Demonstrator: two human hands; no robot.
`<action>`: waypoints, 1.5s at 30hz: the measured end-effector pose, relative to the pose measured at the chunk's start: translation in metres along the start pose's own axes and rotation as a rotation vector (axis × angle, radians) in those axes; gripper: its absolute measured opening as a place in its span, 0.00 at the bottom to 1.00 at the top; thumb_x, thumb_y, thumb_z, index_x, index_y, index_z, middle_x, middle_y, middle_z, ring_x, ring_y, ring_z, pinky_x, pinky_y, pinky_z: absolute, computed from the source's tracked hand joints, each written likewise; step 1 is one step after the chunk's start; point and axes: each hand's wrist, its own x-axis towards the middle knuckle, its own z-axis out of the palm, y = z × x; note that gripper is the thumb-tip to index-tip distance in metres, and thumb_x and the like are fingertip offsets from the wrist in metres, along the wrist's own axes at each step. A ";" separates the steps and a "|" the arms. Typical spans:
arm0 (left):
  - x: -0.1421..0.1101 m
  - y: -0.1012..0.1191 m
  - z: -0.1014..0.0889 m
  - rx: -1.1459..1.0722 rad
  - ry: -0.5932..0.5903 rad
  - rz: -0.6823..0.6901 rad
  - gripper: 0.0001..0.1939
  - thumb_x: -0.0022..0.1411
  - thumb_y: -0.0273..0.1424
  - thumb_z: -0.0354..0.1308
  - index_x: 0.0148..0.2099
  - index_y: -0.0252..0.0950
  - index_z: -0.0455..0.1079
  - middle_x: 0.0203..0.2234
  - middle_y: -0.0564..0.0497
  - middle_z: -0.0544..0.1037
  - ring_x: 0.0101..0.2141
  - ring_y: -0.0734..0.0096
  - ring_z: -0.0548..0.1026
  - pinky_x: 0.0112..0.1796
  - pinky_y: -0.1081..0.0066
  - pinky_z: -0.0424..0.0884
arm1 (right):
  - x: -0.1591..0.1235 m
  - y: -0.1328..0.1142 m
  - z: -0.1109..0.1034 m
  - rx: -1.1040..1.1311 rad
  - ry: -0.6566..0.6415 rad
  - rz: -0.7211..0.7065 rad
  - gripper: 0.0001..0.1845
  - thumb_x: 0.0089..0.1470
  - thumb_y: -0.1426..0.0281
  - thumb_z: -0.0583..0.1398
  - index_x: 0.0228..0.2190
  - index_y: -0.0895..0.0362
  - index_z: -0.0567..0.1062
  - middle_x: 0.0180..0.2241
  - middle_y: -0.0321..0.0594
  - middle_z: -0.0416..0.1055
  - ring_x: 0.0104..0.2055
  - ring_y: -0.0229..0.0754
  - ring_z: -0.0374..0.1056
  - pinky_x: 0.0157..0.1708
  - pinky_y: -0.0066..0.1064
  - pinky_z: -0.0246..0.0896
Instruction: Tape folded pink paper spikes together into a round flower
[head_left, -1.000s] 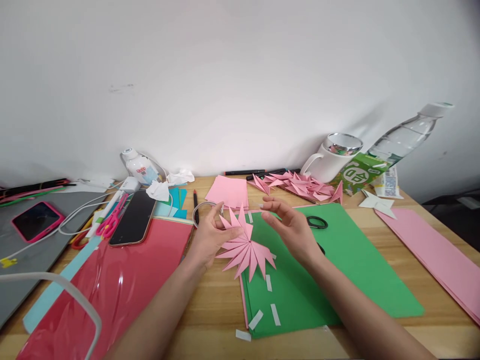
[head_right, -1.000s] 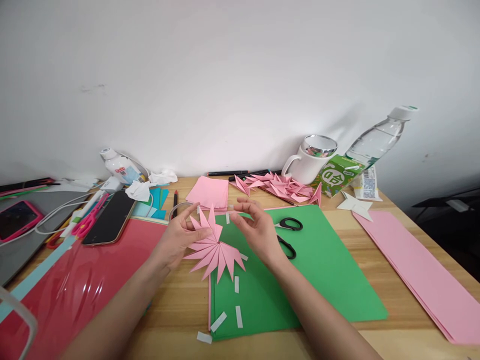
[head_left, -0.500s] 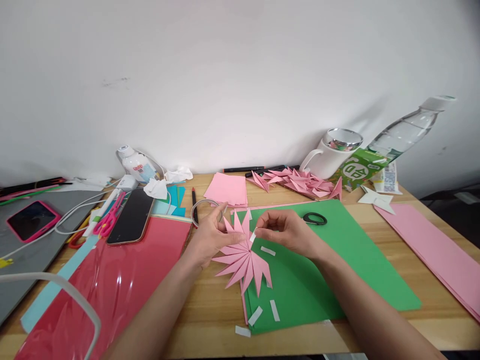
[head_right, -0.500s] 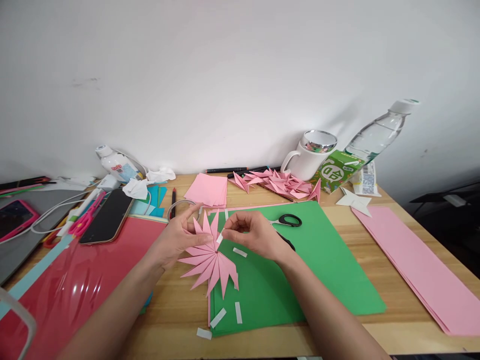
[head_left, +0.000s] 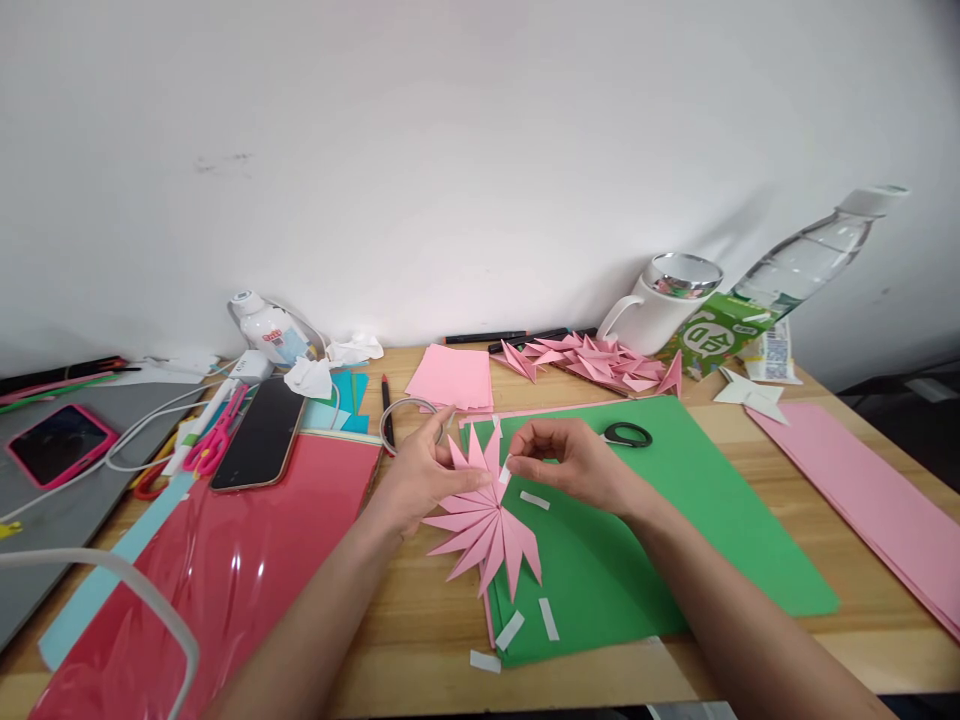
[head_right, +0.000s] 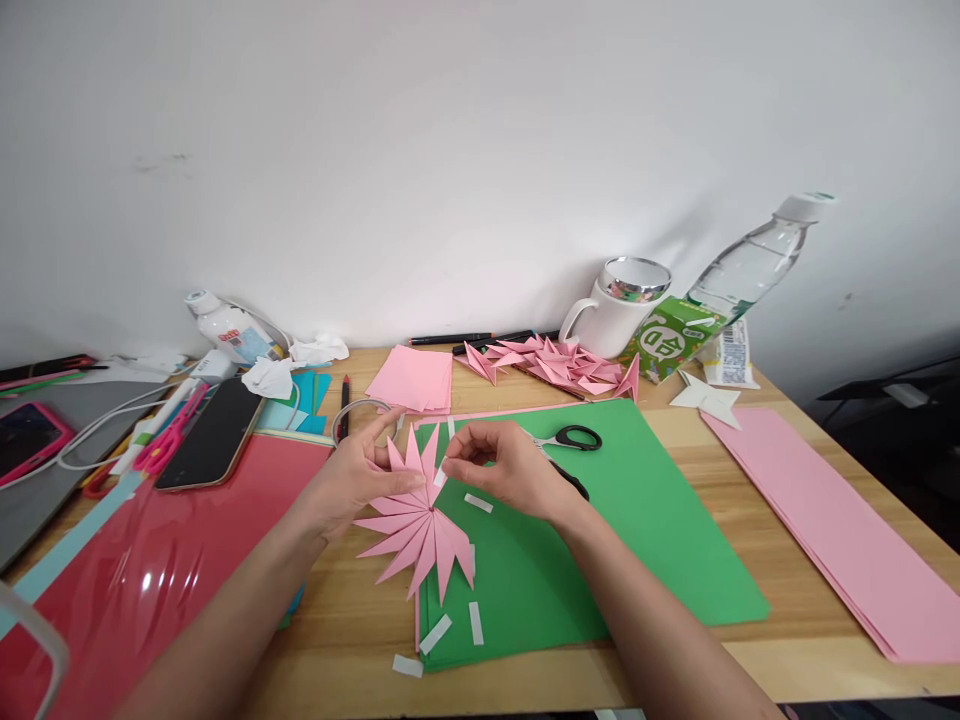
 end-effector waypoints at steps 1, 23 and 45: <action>0.000 0.000 0.000 -0.001 -0.003 0.001 0.59 0.37 0.32 0.73 0.68 0.34 0.46 0.18 0.57 0.72 0.21 0.72 0.71 0.25 0.74 0.64 | 0.000 0.000 0.000 -0.002 0.001 -0.001 0.11 0.50 0.63 0.62 0.26 0.59 0.72 0.23 0.35 0.68 0.25 0.34 0.61 0.26 0.26 0.57; 0.000 0.003 0.004 -0.007 0.032 0.013 0.55 0.42 0.27 0.69 0.68 0.35 0.43 0.17 0.59 0.69 0.21 0.76 0.67 0.23 0.77 0.60 | 0.002 -0.004 0.017 0.242 0.073 0.110 0.21 0.37 0.59 0.70 0.28 0.58 0.68 0.24 0.32 0.67 0.25 0.33 0.64 0.27 0.28 0.62; -0.004 0.010 0.006 -0.037 0.107 0.088 0.55 0.39 0.29 0.70 0.67 0.35 0.47 0.23 0.58 0.69 0.24 0.75 0.70 0.28 0.74 0.67 | 0.000 -0.007 0.027 0.274 0.305 -0.006 0.14 0.36 0.60 0.70 0.24 0.57 0.78 0.24 0.37 0.75 0.27 0.39 0.69 0.31 0.33 0.68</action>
